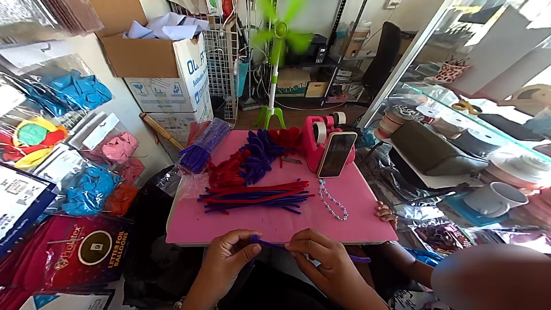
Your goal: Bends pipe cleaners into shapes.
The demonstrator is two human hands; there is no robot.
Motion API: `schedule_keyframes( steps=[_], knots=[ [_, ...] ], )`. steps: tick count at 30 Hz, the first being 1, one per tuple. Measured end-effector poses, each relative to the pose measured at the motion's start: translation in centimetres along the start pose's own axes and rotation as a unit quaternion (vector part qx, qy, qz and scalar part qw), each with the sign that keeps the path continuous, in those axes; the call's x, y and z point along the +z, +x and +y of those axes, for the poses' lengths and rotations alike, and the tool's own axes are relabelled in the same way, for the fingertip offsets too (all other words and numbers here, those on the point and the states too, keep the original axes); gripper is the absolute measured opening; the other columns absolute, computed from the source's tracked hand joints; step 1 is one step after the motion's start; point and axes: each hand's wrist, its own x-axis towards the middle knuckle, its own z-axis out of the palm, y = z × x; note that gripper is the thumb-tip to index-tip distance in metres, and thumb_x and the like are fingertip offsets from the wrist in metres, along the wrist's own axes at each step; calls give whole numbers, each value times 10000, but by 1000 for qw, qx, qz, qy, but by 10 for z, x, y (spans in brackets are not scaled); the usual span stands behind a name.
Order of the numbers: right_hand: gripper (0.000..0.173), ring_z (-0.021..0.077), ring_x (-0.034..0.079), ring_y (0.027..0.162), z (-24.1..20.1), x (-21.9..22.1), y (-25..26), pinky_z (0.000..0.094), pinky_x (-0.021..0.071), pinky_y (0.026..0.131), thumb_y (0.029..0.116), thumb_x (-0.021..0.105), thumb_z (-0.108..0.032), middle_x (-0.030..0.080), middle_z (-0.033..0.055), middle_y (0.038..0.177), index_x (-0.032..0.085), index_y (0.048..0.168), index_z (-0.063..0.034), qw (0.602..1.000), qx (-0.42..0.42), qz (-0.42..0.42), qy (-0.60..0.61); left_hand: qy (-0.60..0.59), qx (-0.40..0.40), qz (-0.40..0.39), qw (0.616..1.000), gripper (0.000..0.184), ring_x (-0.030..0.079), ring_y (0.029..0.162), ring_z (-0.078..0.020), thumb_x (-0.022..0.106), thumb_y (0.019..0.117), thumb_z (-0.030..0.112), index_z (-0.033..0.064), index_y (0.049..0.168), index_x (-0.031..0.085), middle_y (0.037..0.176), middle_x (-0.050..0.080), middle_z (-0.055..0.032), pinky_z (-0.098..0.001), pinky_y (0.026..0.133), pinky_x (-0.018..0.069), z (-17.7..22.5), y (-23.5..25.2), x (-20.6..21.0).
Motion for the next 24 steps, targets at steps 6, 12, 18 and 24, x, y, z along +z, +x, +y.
schedule_keyframes(
  steps=[6, 12, 18, 24],
  knots=[
    [120, -1, 635, 799, -4, 11, 0, 116, 538, 673, 984, 644, -123, 688, 6, 991, 738, 1060, -125, 998, 16, 20, 52, -58, -22, -62, 996, 208, 737, 894, -86, 744, 926, 148, 53, 1110, 755, 1018, 769, -22, -249, 823, 613, -3, 0, 12],
    [105, -4, 651, 805, -2, 17, -5, 113, 553, 708, 955, 684, -96, 704, 6, 974, 743, 1042, -97, 994, 48, 30, 91, -182, -79, -98, 975, 316, 735, 926, -126, 780, 896, 145, 46, 1190, 721, 1061, 761, -56, -286, 853, 607, -17, -2, 20],
    [105, -11, 655, 806, 7, 6, -17, 112, 552, 686, 959, 683, -119, 714, -1, 992, 750, 1037, -98, 988, 94, 58, 104, 502, 135, 75, 851, 269, 710, 994, -310, 608, 1001, 220, 51, 1133, 771, 1067, 739, -124, -518, 832, 567, -35, 23, -28],
    [105, -8, 651, 813, 10, -1, -19, 110, 548, 687, 959, 683, -118, 709, -7, 987, 747, 1043, -110, 990, 88, 73, 83, 704, 205, 46, 679, 231, 675, 990, -371, 717, 838, -50, 130, 955, 806, 1046, 699, -141, -512, 766, 551, -53, 48, -60]
  ],
)
